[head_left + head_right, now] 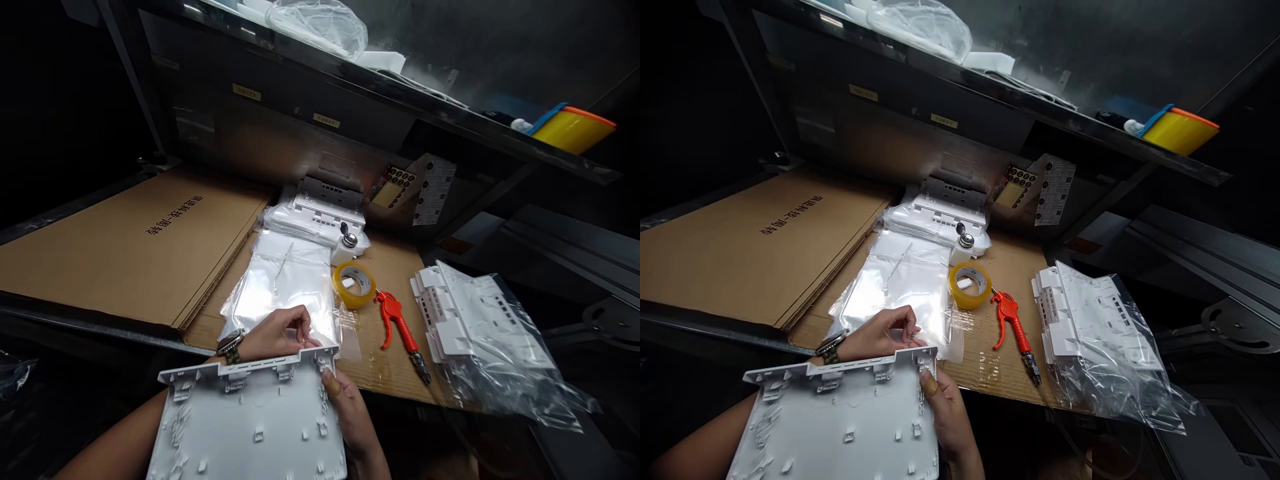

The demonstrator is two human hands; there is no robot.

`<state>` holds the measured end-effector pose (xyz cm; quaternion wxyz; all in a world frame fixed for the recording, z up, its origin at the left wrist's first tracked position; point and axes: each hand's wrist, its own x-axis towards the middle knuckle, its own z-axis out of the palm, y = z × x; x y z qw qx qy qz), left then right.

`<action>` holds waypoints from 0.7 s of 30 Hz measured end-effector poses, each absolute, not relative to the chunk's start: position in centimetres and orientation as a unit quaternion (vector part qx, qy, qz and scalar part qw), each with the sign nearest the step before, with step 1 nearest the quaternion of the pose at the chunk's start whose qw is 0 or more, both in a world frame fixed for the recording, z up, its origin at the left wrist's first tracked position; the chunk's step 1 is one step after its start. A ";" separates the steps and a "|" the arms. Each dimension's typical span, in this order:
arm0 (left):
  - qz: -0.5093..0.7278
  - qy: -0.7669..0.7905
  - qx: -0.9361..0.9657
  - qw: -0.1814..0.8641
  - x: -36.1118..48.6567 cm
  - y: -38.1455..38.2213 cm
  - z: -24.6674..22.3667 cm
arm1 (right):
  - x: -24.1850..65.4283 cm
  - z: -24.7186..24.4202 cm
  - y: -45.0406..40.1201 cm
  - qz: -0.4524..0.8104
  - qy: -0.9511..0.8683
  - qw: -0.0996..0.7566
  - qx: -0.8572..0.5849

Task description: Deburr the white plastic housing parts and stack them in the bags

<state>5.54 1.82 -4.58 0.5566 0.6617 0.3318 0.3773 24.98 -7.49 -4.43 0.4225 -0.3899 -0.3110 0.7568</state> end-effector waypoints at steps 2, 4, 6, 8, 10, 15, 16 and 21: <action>0.385 0.331 0.654 0.561 5.2 2.1 -4.6 | 25.5 -4.8 -7.5 0.753 -0.300 0.433 -0.394; 0.401 0.338 0.651 0.548 4.7 2.5 -4.7 | 26.0 -5.1 -7.6 0.748 -0.293 0.441 -0.399; 0.410 0.348 0.667 0.516 4.4 2.8 -4.8 | 26.5 -5.4 -7.8 0.740 -0.299 0.446 -0.406; 0.397 0.351 0.700 0.479 4.3 2.9 -4.9 | 26.9 -5.5 -8.1 0.732 -0.310 0.447 -0.410; 0.373 0.357 0.732 0.445 4.5 3.0 -5.0 | 27.4 -5.7 -8.4 0.731 -0.315 0.444 -0.412; 0.337 0.379 0.759 0.408 4.5 3.4 -4.2 | 30.3 -6.7 -10.0 0.695 -0.288 0.433 -0.497; 0.335 0.380 0.759 0.408 4.4 3.5 -3.9 | 31.0 -6.9 -10.4 0.654 -0.301 0.438 -0.539; 0.345 0.352 0.774 0.398 4.9 3.5 -2.0 | 32.7 -6.4 -13.7 0.372 -0.482 0.503 -0.613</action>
